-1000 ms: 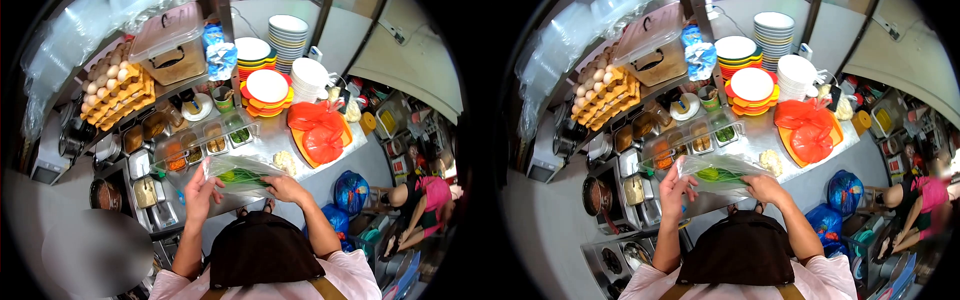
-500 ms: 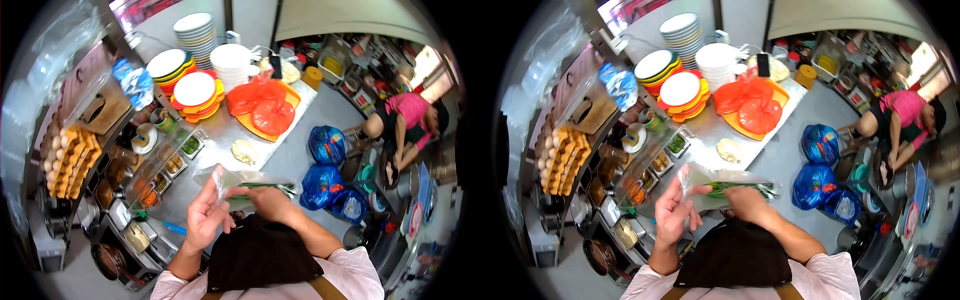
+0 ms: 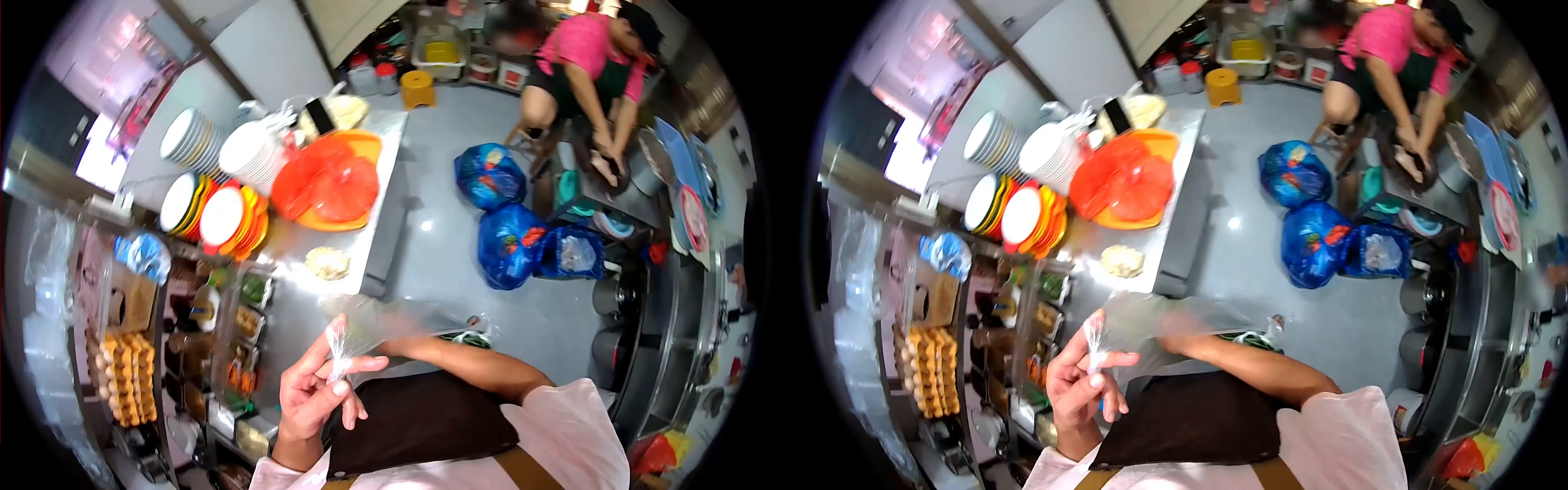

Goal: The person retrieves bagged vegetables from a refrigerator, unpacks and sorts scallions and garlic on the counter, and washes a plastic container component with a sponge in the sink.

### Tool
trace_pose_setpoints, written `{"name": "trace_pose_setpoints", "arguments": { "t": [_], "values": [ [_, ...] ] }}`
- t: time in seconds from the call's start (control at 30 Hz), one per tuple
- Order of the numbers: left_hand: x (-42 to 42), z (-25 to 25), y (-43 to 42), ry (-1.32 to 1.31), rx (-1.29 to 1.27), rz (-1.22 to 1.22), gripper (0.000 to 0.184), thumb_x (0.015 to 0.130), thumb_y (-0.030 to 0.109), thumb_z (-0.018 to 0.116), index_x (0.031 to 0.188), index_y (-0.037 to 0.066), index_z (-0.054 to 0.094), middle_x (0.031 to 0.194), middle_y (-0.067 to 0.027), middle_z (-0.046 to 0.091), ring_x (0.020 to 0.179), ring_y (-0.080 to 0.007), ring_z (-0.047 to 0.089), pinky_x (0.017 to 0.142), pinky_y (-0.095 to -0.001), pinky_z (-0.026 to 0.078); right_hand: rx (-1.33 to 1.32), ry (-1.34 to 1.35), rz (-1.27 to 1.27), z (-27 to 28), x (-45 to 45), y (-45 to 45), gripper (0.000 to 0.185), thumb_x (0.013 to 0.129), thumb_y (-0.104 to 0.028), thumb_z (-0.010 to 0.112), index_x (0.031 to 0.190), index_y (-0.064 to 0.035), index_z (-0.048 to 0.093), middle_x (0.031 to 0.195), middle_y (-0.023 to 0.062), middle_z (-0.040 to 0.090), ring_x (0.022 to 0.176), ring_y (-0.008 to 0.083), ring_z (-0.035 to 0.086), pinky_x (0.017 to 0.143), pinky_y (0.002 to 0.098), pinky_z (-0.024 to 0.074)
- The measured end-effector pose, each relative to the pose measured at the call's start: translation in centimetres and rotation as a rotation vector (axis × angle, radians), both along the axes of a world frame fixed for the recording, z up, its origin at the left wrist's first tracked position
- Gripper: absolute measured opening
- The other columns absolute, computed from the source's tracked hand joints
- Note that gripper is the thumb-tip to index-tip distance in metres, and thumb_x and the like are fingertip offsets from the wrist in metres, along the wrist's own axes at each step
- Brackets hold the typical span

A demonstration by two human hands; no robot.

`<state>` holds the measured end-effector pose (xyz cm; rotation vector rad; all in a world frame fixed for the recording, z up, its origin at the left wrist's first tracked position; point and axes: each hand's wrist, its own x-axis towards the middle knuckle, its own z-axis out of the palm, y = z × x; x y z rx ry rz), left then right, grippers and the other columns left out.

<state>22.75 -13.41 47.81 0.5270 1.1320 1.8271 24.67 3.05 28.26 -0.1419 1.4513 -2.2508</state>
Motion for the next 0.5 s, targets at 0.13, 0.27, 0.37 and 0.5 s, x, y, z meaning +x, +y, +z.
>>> {"name": "trace_pose_setpoints", "arguments": {
  "t": [0.13,0.27,0.37,0.5],
  "values": [
    [5.9,-0.3,7.6,0.086,-0.05,-0.182,0.082,0.096,-0.001,0.053,0.161,0.0,0.005,0.135,-0.0351,0.058,0.064,-0.0291,0.073,0.07,-0.0452,0.064,0.119,0.07,-0.137,-1.3,4.4,4.0,0.031,0.099,-0.016,0.055,0.127,-0.009,0.065,0.113,0.0119,0.072,0.102,0.0216,0.067,0.09,0.0373,0.0523],
    [9.8,-0.4,13.4,0.088,-0.057,-0.167,0.085,0.095,0.002,0.057,0.161,0.0,0.004,0.139,-0.0342,0.055,0.067,-0.0305,0.073,0.071,-0.047,0.063,0.202,0.11,-0.233,-2.3,8.0,7.7,0.03,0.099,-0.017,0.056,0.126,-0.0085,0.065,0.112,0.0122,0.072,0.101,0.0218,0.067,0.089,0.0374,0.0522],
    [10.2,0.9,15.6,0.054,-0.049,-0.001,0.079,0.091,-0.003,0.051,0.159,-0.005,0.011,0.134,-0.0358,0.058,0.051,-0.0204,0.065,0.057,-0.0364,0.061,0.276,0.128,-0.334,-3.5,10.0,11.2,0.029,0.098,-0.017,0.057,0.125,-0.0081,0.066,0.111,0.0123,0.072,0.1,0.022,0.067,0.089,0.0375,0.0522],
    [11.2,0.6,17.7,-0.038,-0.012,0.002,0.077,0.09,-0.006,0.047,0.159,-0.006,0.012,0.132,-0.037,0.058,0.048,-0.0147,0.06,0.056,-0.032,0.06,0.439,0.067,-0.5,-5.4,14.1,18.0,0.029,0.098,-0.017,0.058,0.124,-0.0077,0.066,0.11,0.0125,0.072,0.1,0.0222,0.067,0.088,0.0376,0.0521]
  ]
}}
